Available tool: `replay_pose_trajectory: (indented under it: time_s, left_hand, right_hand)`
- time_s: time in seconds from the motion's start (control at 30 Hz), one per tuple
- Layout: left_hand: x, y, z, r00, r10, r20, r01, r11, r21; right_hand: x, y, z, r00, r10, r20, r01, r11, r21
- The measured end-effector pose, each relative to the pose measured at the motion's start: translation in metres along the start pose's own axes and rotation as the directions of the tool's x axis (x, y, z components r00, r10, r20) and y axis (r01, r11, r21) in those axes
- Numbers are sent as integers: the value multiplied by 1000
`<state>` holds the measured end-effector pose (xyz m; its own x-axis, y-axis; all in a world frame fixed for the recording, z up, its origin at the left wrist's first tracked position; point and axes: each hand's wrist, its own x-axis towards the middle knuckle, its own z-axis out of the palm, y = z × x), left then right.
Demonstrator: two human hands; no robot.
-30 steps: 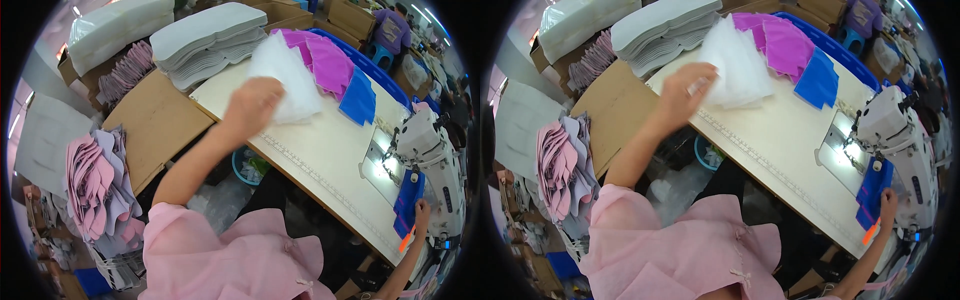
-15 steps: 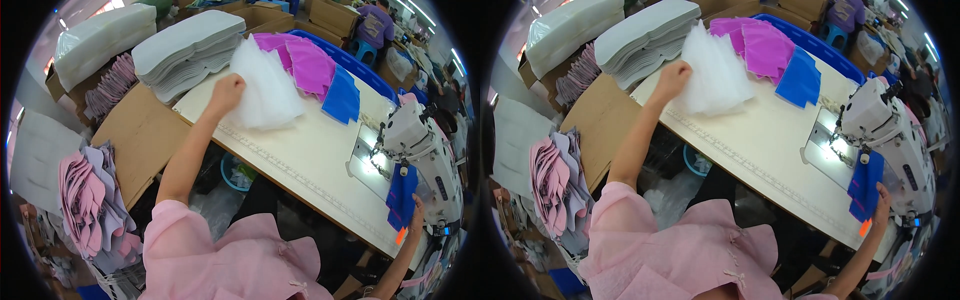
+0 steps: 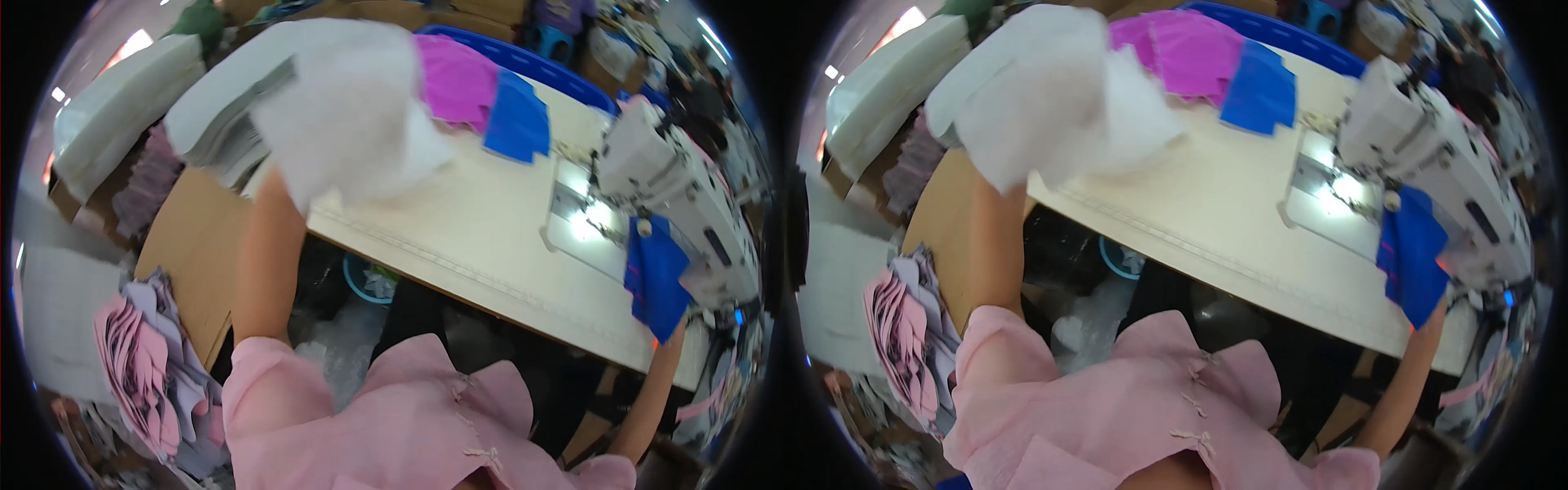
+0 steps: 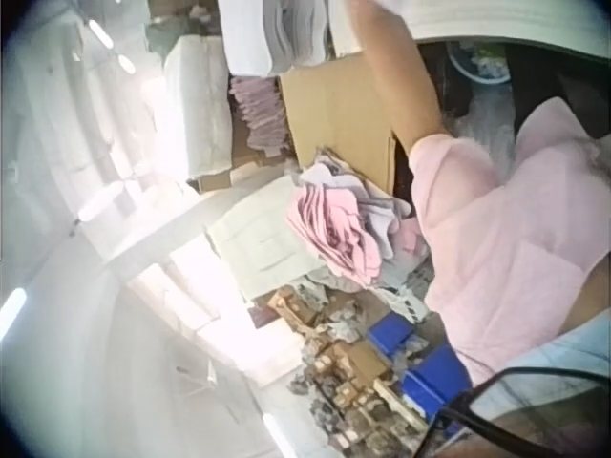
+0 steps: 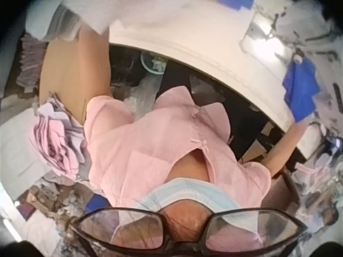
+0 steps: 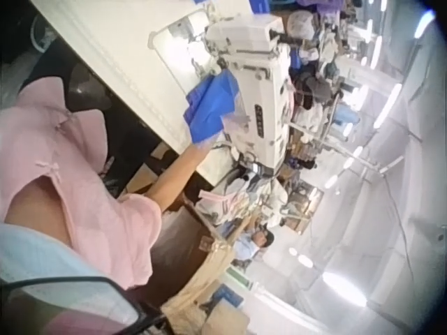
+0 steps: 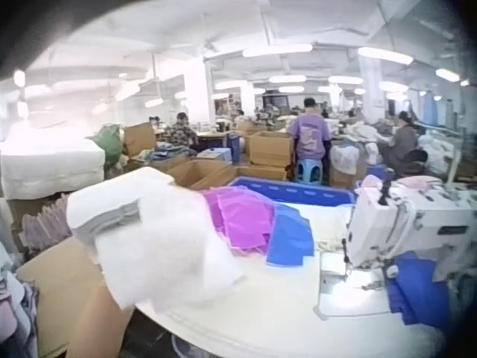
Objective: Sewing and assembling pieces of colorful fabric and internal padding using an industrial sewing machine.
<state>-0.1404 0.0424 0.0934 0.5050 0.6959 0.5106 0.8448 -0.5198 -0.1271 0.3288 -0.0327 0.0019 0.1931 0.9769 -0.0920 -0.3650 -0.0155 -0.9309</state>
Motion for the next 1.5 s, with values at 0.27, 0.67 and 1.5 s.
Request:
replay_pose_trajectory:
  time_s: [0.27, 0.67, 1.5]
  left_hand:
    - [-7, 165, 91, 902, 305, 306, -73, 805, -589]
    - [-31, 182, 69, 843, 345, 412, -187, 907, -376]
    - [27, 149, 112, 862, -62, 503, 395, 703, -591]
  right_hand:
    - [-43, 12, -73, 997, -63, -39, 61, 996, -70]
    - [-92, 11, 6, 995, 32, 92, 6, 921, -389]
    - [-78, 77, 98, 670, -227, 707, 742, 166, -650]
